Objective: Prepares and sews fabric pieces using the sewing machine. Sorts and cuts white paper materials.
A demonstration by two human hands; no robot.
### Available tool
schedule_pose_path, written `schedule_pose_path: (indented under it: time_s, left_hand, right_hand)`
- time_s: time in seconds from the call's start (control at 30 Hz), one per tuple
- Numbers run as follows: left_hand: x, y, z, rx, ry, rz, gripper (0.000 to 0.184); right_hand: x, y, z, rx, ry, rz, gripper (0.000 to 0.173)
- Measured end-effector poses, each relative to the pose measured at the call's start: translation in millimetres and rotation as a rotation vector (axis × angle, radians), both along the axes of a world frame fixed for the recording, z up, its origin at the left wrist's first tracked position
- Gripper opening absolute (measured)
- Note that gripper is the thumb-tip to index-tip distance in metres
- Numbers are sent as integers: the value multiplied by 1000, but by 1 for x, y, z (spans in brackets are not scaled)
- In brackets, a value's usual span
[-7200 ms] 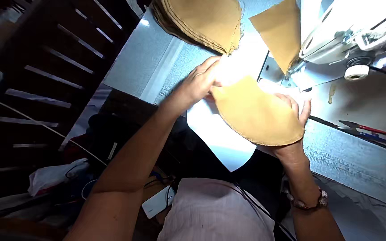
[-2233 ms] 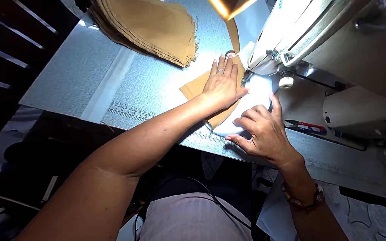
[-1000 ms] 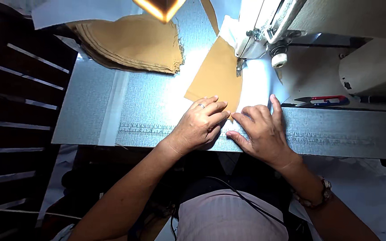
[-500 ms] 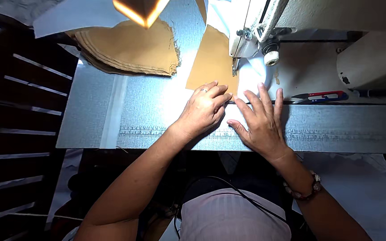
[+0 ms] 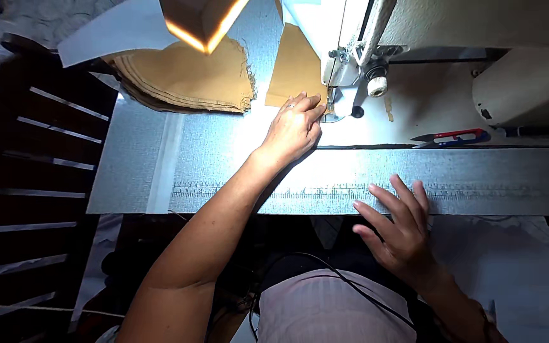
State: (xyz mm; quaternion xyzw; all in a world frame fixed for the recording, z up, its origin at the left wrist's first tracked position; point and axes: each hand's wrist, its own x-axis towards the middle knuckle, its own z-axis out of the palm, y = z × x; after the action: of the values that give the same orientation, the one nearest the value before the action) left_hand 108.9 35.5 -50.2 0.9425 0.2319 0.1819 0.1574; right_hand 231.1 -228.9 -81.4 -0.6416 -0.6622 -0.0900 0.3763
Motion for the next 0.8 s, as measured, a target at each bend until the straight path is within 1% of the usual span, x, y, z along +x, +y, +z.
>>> schedule_pose_path:
  time_s: [0.13,0.2,0.3,0.33,0.37,0.4,0.43,0.47,0.53,0.57,0.63,0.7,0.73,0.8]
  left_hand:
    - [6,10,1,-28,33,15,44]
    - [7,6,7,-61,127,46,47]
    - [3,-18,23,-86,335,108,52]
    - [0,-32,27,-67,354,97,52]
    - [-4,-50,28,-26,308,46,49]
    - [-5,-71,30,-10,225,-46,41]
    - [-5,-96,34,-51,149,-169,35]
    - [-4,-120,35,-125,68,-314,30]
    - [2,-163,22,-385,-28,-599,23]
    - [7,-182,7,-526,-21,-706,22]
    - [22,-211,-29,-721,65,-820,21]
    - [44,-231,-65,-866,223,-833,18]
    - [57,-240,-79,-950,337,-798,18]
    - [84,-261,-98,-1192,593,-624,27]
  right_hand:
    - [11,-55,-10,-55,-35,-67,35]
    - [17,-83,-20,-90,-31,-92,34]
    - [22,-126,-40,-167,-7,-155,35]
    - [23,-140,-46,-201,8,-186,36]
    - [23,-155,-52,-235,25,-227,36]
    - [21,-170,-56,-273,59,-273,35]
    - [20,-185,-59,-306,96,-324,34]
    - [19,-200,-63,-339,129,-377,32]
    - [21,-234,-75,-400,192,-486,28]
    - [22,-255,-81,-433,234,-551,26]
    - [23,-290,-86,-488,342,-710,27]
    - [24,-315,-89,-545,469,-908,29]
    - [24,-326,-91,-564,542,-1007,30]
    - [26,-342,-96,-576,669,-1174,31]
